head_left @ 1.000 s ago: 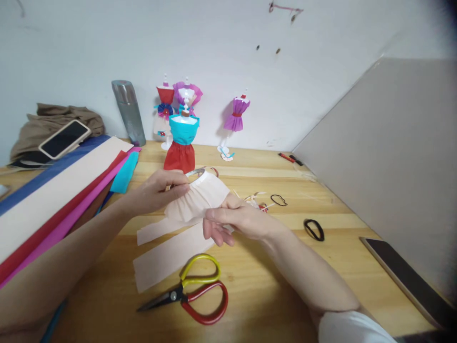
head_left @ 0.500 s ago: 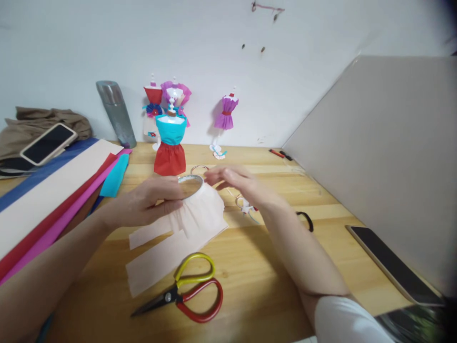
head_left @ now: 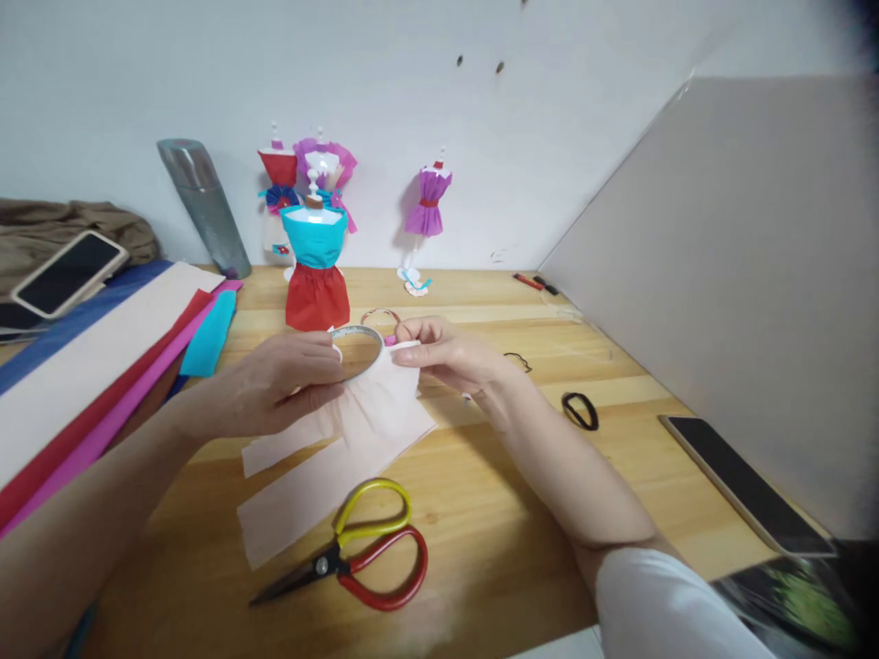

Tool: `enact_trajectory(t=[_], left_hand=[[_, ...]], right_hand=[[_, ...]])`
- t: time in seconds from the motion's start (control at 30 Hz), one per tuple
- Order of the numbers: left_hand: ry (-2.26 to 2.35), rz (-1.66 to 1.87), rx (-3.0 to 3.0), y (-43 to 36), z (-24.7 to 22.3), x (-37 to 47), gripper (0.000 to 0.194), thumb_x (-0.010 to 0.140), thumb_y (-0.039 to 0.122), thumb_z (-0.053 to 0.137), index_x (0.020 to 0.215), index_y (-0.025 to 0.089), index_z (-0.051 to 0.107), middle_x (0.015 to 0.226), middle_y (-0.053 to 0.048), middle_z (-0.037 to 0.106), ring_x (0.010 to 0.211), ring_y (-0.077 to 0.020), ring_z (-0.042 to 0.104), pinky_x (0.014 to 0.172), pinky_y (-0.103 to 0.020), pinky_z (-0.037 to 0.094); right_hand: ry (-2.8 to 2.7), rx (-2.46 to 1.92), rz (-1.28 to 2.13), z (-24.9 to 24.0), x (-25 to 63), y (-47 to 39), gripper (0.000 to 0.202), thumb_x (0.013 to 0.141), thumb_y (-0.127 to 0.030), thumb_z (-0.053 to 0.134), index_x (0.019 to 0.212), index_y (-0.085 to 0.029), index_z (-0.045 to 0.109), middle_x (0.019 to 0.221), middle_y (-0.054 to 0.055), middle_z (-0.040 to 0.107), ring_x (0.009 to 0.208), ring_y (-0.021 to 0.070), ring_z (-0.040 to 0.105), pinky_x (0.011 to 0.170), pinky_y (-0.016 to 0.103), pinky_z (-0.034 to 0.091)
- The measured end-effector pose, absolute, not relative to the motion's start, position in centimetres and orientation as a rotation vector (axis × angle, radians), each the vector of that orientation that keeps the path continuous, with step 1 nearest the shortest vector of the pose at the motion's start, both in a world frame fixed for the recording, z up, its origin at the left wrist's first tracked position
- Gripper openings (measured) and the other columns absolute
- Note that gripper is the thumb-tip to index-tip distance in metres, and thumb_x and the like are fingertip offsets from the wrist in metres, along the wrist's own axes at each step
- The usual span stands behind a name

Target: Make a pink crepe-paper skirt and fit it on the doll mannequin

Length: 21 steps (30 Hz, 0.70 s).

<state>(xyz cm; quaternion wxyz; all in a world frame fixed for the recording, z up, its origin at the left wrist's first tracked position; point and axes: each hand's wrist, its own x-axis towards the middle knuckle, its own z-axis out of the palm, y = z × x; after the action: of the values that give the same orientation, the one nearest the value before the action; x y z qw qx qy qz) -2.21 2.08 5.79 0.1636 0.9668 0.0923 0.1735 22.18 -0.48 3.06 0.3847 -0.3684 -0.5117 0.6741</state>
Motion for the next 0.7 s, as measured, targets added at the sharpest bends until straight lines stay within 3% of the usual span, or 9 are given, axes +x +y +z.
enact_trajectory(t=[0.23, 0.5, 0.7], left_hand=[[0.266, 0.477, 2.859, 1.87, 5.55, -2.27, 0.031, 0.098, 0.015, 0.039, 0.067, 0.018, 0.041, 0.066, -0.001, 0.044, 0.066, -0.0156, 0.039, 0.061, -0.032, 0.028], [0.210, 0.572, 2.995, 1.77, 5.02, -2.31, 0.032, 0.097, 0.015, 0.040, 0.066, 0.019, 0.045, 0.065, -0.003, 0.048, 0.067, -0.0180, 0.039, 0.061, -0.033, 0.030], [0.214, 0.578, 3.037, 2.07, 5.25, -2.33, 0.030, 0.096, 0.014, 0.041, 0.066, 0.019, 0.045, 0.065, -0.003, 0.050, 0.066, -0.0179, 0.041, 0.060, -0.032, 0.031]], right_hand=[[-1.193, -0.926, 1.830, 2.69, 22.02, -0.36, 0.039, 0.058, -0.042, 0.087, 0.065, -0.014, 0.062, 0.062, -0.001, 0.061, 0.054, 0.0087, 0.054, 0.050, 0.020, 0.042], [-1.140, -0.920, 1.728, 2.38, 21.83, -0.13, 0.031, 0.055, -0.024, 0.089, 0.080, -0.016, 0.073, 0.075, -0.001, 0.068, 0.064, 0.0088, 0.062, 0.058, 0.019, 0.049], [-1.149, -0.945, 1.641, 2.82, 21.79, -0.29, 0.025, 0.054, -0.019, 0.087, 0.073, -0.016, 0.071, 0.065, -0.004, 0.063, 0.057, 0.0065, 0.057, 0.053, 0.018, 0.044]])
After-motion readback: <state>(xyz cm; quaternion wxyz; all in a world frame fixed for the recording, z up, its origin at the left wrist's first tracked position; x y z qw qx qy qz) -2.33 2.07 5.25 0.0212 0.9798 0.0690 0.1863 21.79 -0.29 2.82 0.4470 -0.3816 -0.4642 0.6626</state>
